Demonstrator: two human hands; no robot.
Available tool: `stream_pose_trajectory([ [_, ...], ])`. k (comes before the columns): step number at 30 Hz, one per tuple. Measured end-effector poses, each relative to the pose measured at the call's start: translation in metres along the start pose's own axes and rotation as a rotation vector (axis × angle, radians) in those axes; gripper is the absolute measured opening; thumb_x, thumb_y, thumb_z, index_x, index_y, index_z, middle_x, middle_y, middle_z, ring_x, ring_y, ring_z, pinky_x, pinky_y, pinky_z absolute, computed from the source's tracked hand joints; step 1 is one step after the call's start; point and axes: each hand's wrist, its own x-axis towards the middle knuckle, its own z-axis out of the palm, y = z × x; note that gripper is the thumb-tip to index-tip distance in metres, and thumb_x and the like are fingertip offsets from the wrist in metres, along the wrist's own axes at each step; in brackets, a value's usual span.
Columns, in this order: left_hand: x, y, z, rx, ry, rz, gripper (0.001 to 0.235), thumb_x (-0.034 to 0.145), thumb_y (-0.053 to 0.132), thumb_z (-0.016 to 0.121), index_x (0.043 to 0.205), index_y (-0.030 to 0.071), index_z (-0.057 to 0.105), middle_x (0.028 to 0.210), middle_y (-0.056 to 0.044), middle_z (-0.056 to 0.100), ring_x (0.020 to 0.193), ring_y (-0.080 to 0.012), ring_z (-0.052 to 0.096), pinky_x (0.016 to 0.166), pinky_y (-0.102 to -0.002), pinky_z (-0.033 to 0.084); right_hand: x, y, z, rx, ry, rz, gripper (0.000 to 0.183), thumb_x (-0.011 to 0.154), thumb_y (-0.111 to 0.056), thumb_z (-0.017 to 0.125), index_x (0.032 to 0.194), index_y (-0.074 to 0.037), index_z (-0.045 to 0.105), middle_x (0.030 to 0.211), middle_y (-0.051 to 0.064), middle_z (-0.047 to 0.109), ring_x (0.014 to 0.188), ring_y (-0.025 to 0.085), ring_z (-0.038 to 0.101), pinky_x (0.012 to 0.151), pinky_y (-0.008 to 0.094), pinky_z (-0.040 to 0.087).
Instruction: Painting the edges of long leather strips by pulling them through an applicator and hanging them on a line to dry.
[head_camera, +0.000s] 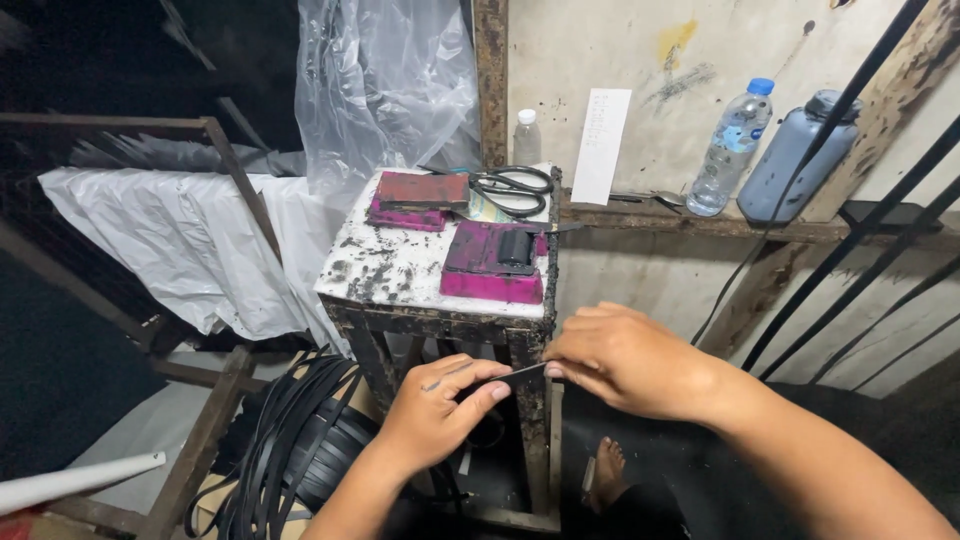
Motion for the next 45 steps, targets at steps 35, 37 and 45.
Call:
stream_pose_trajectory([
  [35, 0.112, -0.033, -0.127, 0.281, 0.504, 0.417, 0.007, 0.097, 0.010, 0.080, 0.099, 0.003, 0.079, 0.076, -0.010, 0.071, 0.059, -0.0252, 0.057, 0.059, -0.033, 0.047, 0.077, 0.085, 0.009, 0.403, 0.529, 0.349, 0.020, 0.088, -0.011, 0.078, 0.107, -0.008, 0.074, 0.082, 0.006, 0.078, 0.082, 0.017, 0.072, 0.080, 0.032, 0.053],
  [37, 0.118, -0.029, -0.116, 0.207, 0.494, 0.426, 0.007, 0.095, 0.009, 0.078, 0.098, 0.003, 0.079, 0.075, -0.011, 0.070, 0.058, -0.0245, 0.058, 0.057, -0.033, 0.048, 0.080, 0.084, 0.017, 0.414, 0.629, 0.295, 0.019, 0.086, -0.008, 0.079, 0.104, -0.005, 0.075, 0.081, 0.009, 0.078, 0.084, 0.019, 0.070, 0.085, 0.037, 0.053],
  [45, 0.128, -0.026, -0.085, 0.166, 0.441, 0.433, 0.006, 0.094, 0.012, 0.078, 0.098, 0.008, 0.080, 0.072, -0.009, 0.069, 0.056, -0.0247, 0.061, 0.058, -0.032, 0.052, 0.078, 0.093, 0.038, 0.266, 0.741, 0.234, 0.015, 0.085, -0.015, 0.084, 0.097, -0.008, 0.076, 0.082, 0.005, 0.079, 0.087, 0.022, 0.068, 0.089, 0.034, 0.047],
])
